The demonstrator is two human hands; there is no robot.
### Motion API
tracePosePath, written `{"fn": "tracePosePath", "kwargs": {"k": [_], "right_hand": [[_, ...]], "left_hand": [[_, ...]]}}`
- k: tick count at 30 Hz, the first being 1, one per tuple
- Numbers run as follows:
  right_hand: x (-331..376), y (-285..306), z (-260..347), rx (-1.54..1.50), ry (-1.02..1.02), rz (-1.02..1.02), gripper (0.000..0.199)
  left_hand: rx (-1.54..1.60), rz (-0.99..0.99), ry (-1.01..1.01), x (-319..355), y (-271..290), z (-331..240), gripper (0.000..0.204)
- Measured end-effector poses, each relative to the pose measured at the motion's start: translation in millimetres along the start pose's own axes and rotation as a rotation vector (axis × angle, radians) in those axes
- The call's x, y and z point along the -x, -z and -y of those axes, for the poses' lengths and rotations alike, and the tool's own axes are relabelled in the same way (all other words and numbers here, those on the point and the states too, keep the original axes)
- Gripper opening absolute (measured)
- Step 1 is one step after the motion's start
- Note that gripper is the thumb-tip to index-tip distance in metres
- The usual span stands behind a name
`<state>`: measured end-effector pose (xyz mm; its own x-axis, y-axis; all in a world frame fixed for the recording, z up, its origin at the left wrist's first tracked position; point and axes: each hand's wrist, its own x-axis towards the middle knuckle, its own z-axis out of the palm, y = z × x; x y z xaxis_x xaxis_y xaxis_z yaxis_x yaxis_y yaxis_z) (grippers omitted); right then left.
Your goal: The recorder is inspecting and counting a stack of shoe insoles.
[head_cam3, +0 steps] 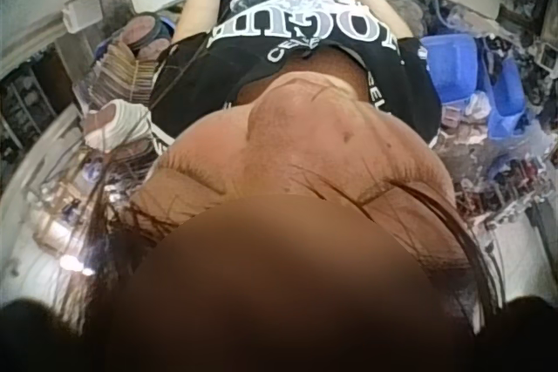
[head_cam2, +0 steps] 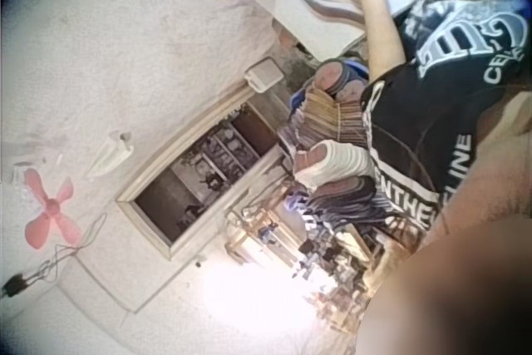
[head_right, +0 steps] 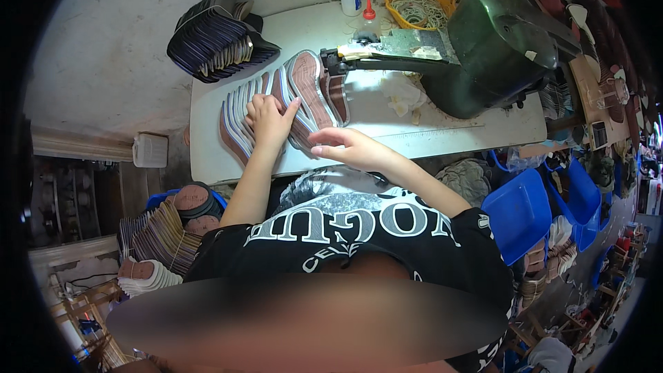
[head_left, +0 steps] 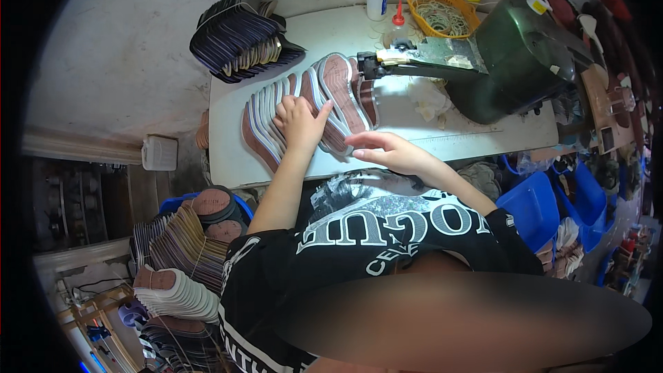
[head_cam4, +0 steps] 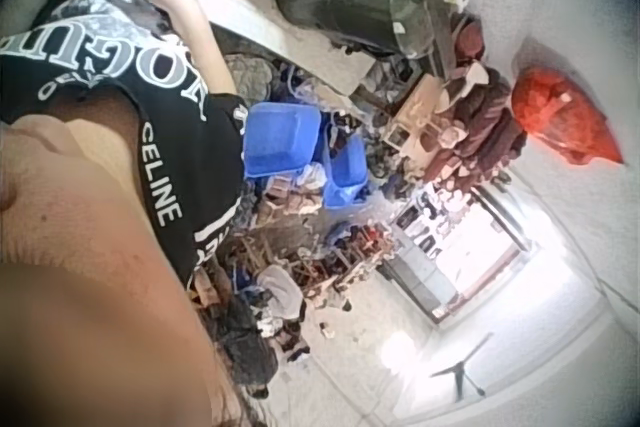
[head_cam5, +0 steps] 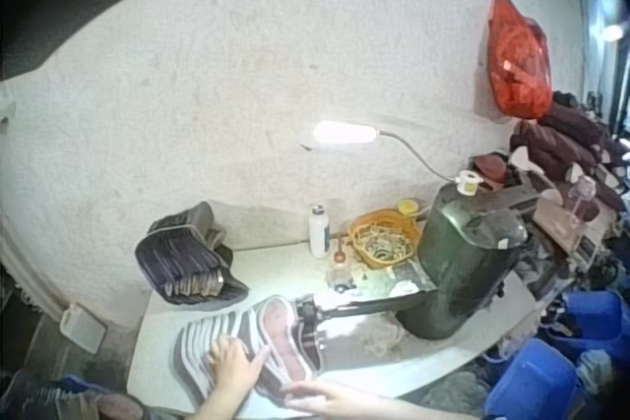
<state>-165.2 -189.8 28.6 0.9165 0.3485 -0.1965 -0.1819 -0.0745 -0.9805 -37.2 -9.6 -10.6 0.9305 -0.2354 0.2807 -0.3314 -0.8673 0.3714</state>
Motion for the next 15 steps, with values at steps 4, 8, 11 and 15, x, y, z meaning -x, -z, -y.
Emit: {"fn": "tracePosePath", "kwargs": {"k": [4, 8, 11, 15], "right_hand": [[14, 4, -6, -0.128, -0.084, 0.006, 0.036], [27, 6, 4, -0.148, -0.044, -0.083, 0.030], [39, 5, 7, -0.208, -0.072, -0.159, 0.029], [53, 0, 13, -0.227, -0.128, -0.173, 0.029]], "left_hand": [[-0.095, 0.103, -0.018, -6, 7, 1, 0.033], [-0.127, 0.122, -0.089, -12, 14, 8, 0.021], [0.103, -0.006, -0.071, -16, 30, 9, 0.018], [0.500, -0.307, -0.240, -18, 57, -8, 0.013]]}}
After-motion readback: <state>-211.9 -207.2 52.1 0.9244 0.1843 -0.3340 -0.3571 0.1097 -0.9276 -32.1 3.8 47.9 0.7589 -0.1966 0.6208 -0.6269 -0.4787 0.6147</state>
